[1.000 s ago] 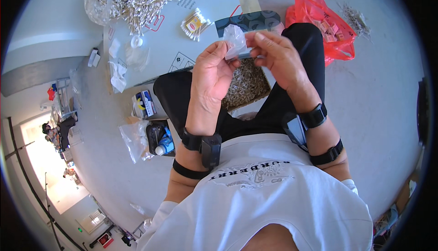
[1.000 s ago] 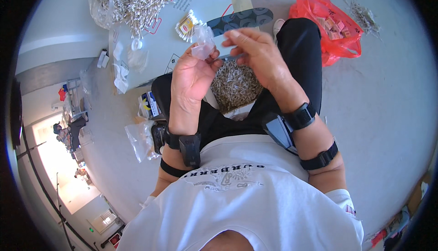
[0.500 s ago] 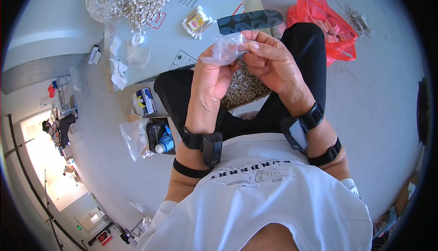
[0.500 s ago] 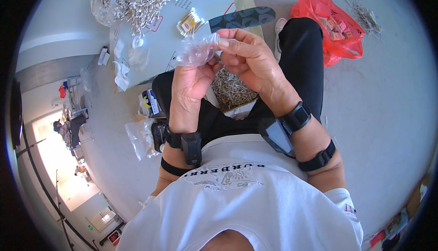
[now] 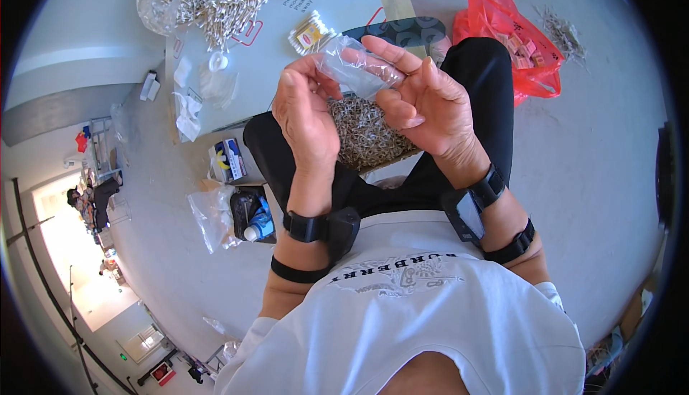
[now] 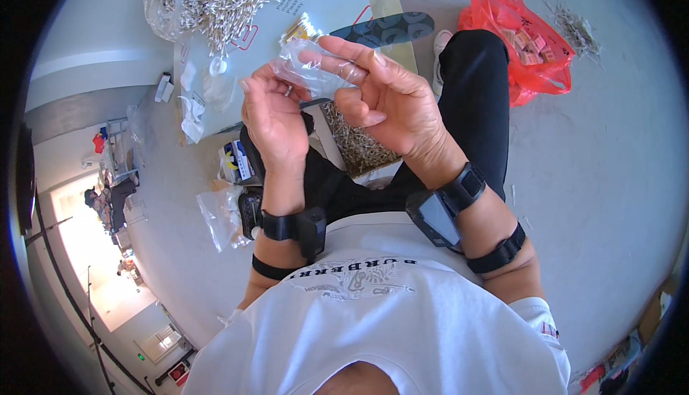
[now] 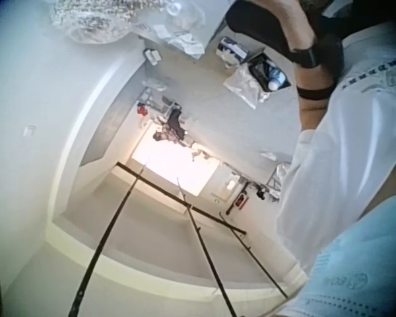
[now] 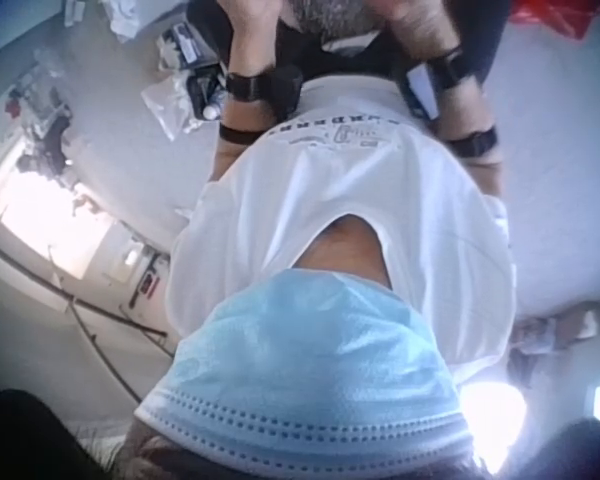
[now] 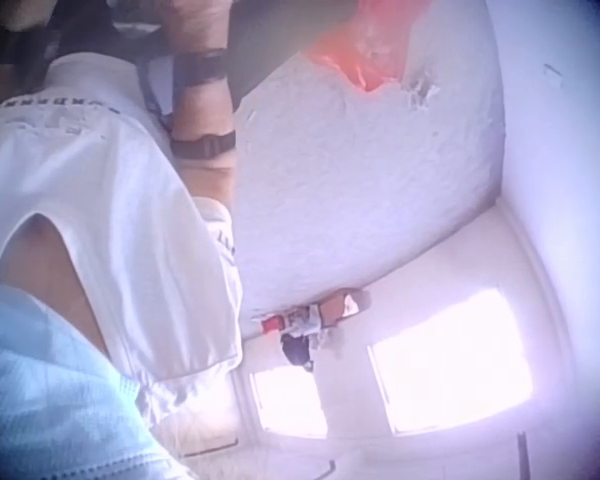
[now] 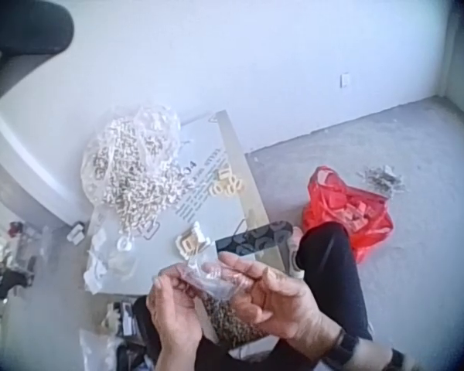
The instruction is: Packing individual cotton swabs into small plastic bags and organizing them into boxes.
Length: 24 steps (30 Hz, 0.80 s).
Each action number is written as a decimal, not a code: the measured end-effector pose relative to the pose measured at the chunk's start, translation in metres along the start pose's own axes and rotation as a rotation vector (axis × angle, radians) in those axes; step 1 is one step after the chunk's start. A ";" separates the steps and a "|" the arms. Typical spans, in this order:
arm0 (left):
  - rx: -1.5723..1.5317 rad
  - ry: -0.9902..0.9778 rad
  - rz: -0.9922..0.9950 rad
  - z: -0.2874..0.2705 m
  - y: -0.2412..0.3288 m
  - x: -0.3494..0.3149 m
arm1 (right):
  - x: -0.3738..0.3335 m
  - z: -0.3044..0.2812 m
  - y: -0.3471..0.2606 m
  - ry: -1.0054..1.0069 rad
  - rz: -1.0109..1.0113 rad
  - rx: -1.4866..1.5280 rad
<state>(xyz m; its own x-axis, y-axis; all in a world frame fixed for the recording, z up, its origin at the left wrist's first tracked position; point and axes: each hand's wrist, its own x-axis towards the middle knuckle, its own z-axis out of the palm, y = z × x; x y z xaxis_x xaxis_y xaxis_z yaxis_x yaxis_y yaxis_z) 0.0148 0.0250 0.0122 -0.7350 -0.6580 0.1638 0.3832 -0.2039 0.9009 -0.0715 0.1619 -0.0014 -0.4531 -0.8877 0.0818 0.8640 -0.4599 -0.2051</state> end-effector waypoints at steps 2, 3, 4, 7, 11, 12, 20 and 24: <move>0.152 0.027 0.048 0.012 0.012 0.001 | -0.001 -0.004 -0.001 -0.016 -0.005 0.016; 0.435 -0.052 0.045 0.012 0.014 0.001 | -0.002 -0.005 -0.001 -0.050 0.006 0.032; 0.715 -0.135 0.043 0.012 0.016 0.001 | -0.003 -0.004 -0.001 -0.084 0.015 0.046; 0.600 -0.104 -0.054 0.014 0.010 -0.002 | -0.001 -0.004 0.005 -0.189 0.008 0.238; 0.276 -0.135 -0.267 0.004 0.005 -0.001 | 0.000 0.000 0.008 -0.252 -0.038 0.301; 0.276 -0.133 -0.267 0.002 0.003 -0.002 | -0.001 0.004 0.009 -0.190 -0.067 0.356; 0.236 -0.043 -0.245 0.008 0.009 0.001 | 0.001 0.005 0.000 -0.125 -0.054 0.224; 0.202 0.024 -0.188 0.005 0.021 0.013 | 0.001 0.000 -0.002 -0.123 -0.045 0.212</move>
<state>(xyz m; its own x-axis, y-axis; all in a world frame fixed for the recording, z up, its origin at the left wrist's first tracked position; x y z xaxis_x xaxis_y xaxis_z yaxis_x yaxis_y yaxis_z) 0.0107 0.0160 0.0357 -0.7681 -0.6400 -0.0216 0.1199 -0.1769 0.9769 -0.0738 0.1620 -0.0010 -0.4729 -0.8566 0.2065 0.8764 -0.4816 0.0094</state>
